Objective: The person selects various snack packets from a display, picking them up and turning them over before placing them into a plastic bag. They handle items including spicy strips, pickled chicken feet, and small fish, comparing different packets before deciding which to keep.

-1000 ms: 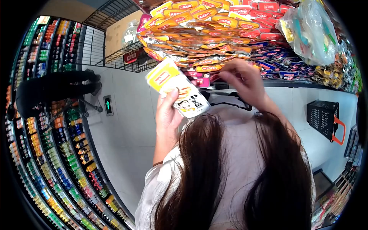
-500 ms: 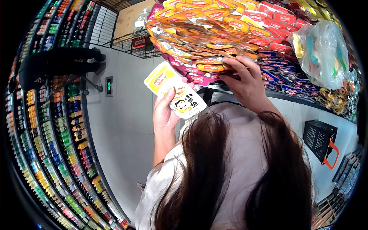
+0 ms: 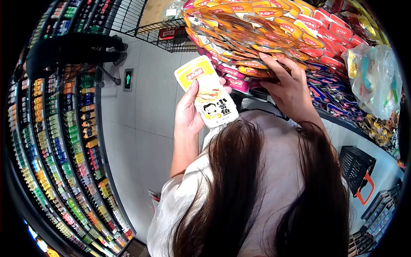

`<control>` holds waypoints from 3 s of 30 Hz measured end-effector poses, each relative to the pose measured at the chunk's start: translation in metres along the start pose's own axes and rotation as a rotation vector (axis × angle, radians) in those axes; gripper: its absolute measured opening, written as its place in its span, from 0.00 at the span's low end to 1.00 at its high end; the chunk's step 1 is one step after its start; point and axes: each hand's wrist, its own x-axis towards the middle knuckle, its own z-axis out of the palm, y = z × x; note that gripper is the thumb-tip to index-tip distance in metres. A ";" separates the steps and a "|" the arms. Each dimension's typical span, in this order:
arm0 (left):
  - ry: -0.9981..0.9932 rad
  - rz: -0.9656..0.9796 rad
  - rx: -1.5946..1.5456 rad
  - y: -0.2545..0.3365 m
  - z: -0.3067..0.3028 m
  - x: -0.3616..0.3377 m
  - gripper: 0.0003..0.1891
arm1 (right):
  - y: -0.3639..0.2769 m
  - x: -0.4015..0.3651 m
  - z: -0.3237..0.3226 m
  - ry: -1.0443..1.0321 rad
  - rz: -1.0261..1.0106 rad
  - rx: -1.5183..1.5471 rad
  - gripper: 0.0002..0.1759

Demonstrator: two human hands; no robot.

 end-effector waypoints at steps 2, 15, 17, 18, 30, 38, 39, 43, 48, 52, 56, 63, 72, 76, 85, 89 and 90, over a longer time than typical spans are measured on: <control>0.003 -0.001 0.009 0.001 0.000 0.001 0.25 | 0.000 -0.001 0.000 0.000 0.001 -0.004 0.11; 0.004 0.007 0.015 0.000 -0.003 0.002 0.27 | 0.000 -0.001 0.008 0.040 0.006 -0.037 0.06; -0.002 0.005 0.017 -0.001 -0.003 0.003 0.27 | 0.001 0.000 0.008 0.047 0.001 -0.038 0.04; 0.004 0.005 0.018 -0.001 -0.002 0.004 0.27 | 0.001 0.000 0.009 0.051 -0.005 -0.036 0.03; 0.021 -0.022 0.007 0.002 0.001 0.012 0.27 | 0.009 0.000 0.011 0.072 -0.070 0.006 0.04; 0.132 0.002 0.065 -0.002 0.005 0.014 0.27 | 0.014 -0.002 0.009 0.064 -0.092 0.068 0.05; 0.105 0.005 0.050 -0.003 0.005 0.014 0.27 | 0.014 -0.002 0.008 0.060 -0.083 0.102 0.05; 0.072 -0.008 0.007 -0.004 0.002 0.014 0.28 | 0.015 0.000 0.003 0.105 -0.084 0.215 0.06; 0.022 -0.036 -0.023 -0.003 0.000 0.014 0.27 | 0.017 0.005 0.003 0.205 -0.033 0.283 0.10; 0.033 -0.018 -0.020 -0.002 -0.002 0.015 0.27 | 0.017 0.005 0.006 0.219 -0.017 0.295 0.11; 0.014 -0.028 -0.058 -0.003 0.001 0.013 0.26 | 0.013 0.009 0.003 0.201 0.002 0.249 0.11; 0.043 0.067 0.073 -0.004 0.001 0.012 0.28 | 0.006 0.014 -0.008 0.286 -0.043 0.300 0.10; 0.157 0.241 0.457 -0.014 0.042 0.013 0.32 | -0.006 0.035 -0.039 0.467 0.472 1.222 0.06; 0.135 0.208 0.459 -0.016 0.041 0.017 0.26 | -0.001 0.035 -0.039 0.411 0.464 1.261 0.08; -0.003 -0.019 0.045 -0.011 0.037 0.025 0.29 | -0.018 0.030 -0.039 0.595 0.458 1.227 0.10; -0.125 -0.029 0.014 -0.013 0.052 0.026 0.30 | -0.019 0.041 -0.035 0.292 0.615 1.352 0.12; -0.126 -0.041 0.019 -0.015 0.051 0.026 0.30 | -0.017 0.042 -0.030 0.245 0.599 1.338 0.11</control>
